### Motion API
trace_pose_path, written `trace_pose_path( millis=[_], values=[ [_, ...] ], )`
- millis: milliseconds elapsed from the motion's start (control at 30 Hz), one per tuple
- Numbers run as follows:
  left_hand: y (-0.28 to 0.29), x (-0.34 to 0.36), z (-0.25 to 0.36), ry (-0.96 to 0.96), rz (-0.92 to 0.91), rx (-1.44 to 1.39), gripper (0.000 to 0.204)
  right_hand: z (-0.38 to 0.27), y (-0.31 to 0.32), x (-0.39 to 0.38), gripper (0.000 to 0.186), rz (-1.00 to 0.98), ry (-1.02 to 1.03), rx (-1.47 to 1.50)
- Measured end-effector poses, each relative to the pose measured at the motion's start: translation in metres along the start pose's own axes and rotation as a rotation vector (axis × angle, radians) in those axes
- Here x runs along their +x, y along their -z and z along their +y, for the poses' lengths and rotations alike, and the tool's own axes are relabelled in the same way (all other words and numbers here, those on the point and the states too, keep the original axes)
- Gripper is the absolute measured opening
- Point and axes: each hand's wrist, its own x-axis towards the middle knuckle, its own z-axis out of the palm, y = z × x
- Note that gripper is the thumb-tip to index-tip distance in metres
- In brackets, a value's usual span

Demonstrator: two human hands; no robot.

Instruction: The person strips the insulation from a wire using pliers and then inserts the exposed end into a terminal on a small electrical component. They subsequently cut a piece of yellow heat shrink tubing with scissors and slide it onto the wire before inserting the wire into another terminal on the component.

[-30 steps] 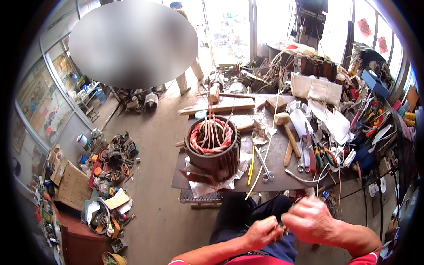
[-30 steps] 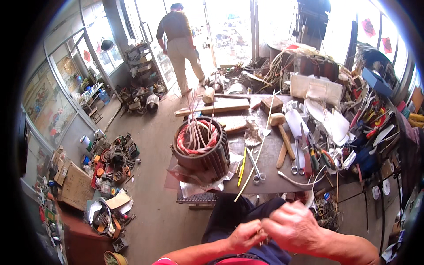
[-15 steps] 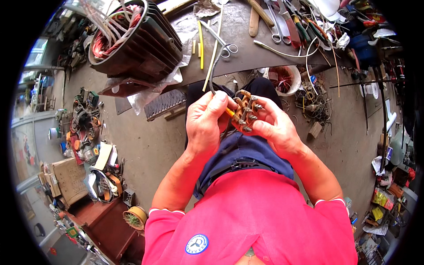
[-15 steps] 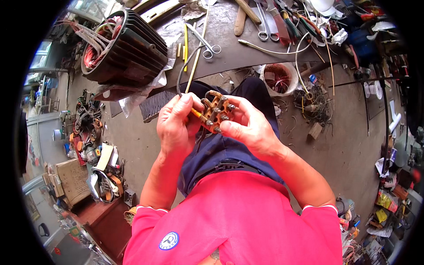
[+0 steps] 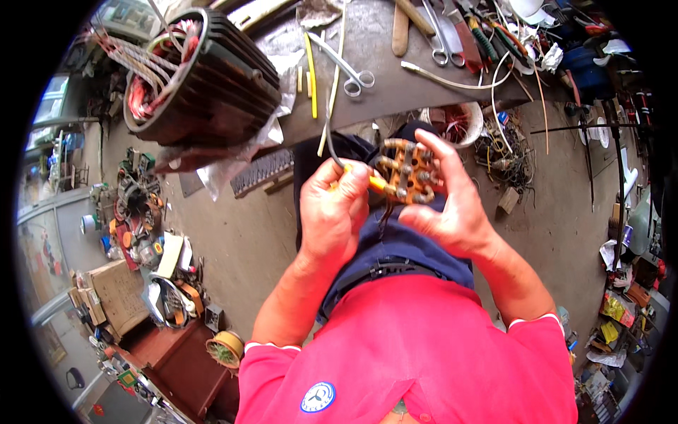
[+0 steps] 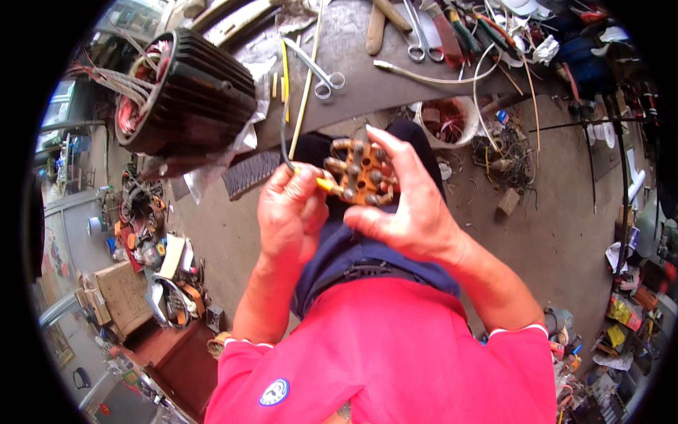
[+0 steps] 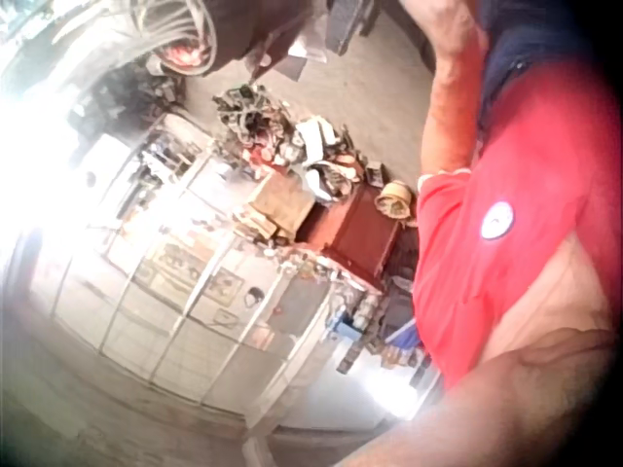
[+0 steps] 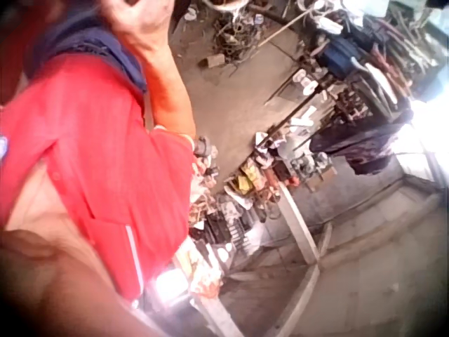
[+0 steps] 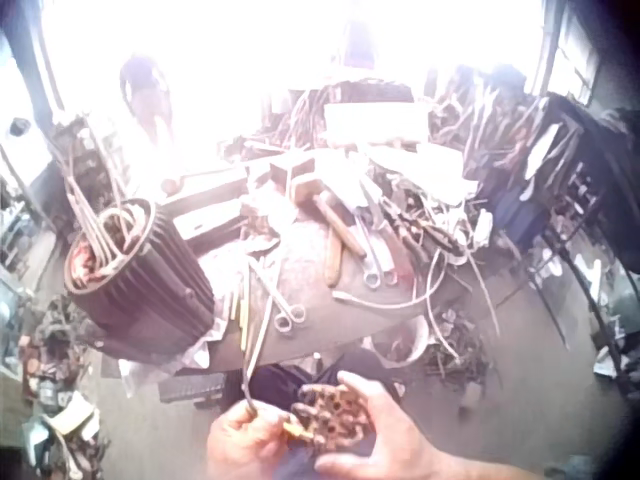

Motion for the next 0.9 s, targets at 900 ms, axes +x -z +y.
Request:
trace_pose_path(
  millis=[900],
  values=[
    [-0.053, 0.059, 0.006, -1.353, -0.654, 1.490, 0.036, 0.002, 0.074, -0.033, 0.071, 0.257, -0.057, -0.585]
  ],
)
